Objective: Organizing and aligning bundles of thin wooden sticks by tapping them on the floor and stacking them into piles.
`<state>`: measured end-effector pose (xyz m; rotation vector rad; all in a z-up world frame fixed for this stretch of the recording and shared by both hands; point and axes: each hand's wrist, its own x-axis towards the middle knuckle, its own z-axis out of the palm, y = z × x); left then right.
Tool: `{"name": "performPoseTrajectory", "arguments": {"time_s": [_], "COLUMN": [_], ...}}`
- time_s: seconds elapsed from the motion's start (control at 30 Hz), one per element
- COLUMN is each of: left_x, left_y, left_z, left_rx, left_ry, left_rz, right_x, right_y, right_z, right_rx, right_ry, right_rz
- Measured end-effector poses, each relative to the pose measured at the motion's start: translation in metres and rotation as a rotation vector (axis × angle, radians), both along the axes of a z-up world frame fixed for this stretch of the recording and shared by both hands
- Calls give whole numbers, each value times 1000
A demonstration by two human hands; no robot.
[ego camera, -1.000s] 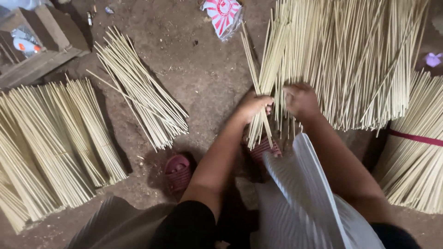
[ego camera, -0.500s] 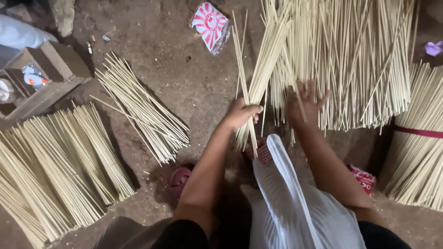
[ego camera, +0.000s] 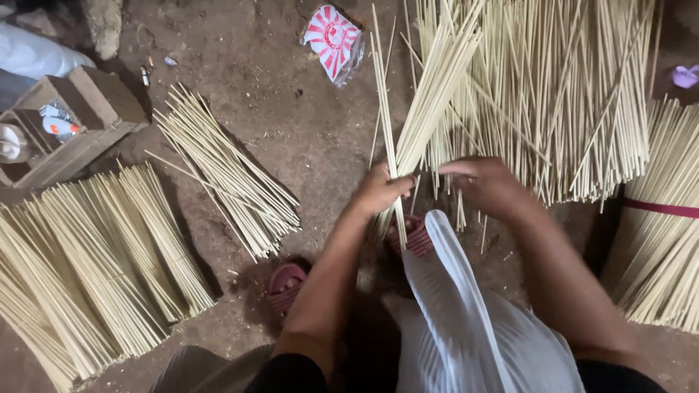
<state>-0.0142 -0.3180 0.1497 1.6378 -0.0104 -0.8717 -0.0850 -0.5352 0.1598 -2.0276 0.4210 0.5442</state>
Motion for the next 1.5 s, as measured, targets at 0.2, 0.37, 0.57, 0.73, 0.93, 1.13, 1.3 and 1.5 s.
{"name": "performPoseTrajectory", "arguments": {"time_s": [0.2,0.37,0.57,0.73,0.93,1.13,1.3,1.5], "left_x": [-10,-6,-4,-4,-9,0,-14,-45], "left_y": [-6,9,44,56,62,55,42,16], "left_z": [-1,2,-18,-52,-113,-164,-119,-115], "left_rx": [-3,19,148,196,159,367,419,264], "left_ry": [-24,-83,-423,-892,-1209,-1026,-990,-1376], "left_rz": [60,51,103,229,494,401,409,449], "right_x": [44,49,84,94,88,60,21,17], "right_y": [15,-5,60,67,27,-23,50,141], "right_z": [-94,-139,-132,-143,-157,-170,-32,-48], "right_rx": [-20,-555,-595,-592,-826,-1183,92,587], "right_ry": [-312,-309,-575,-875,-360,-998,-460,-757], "right_rz": [14,107,273,501,681,414,-30,-480]}}
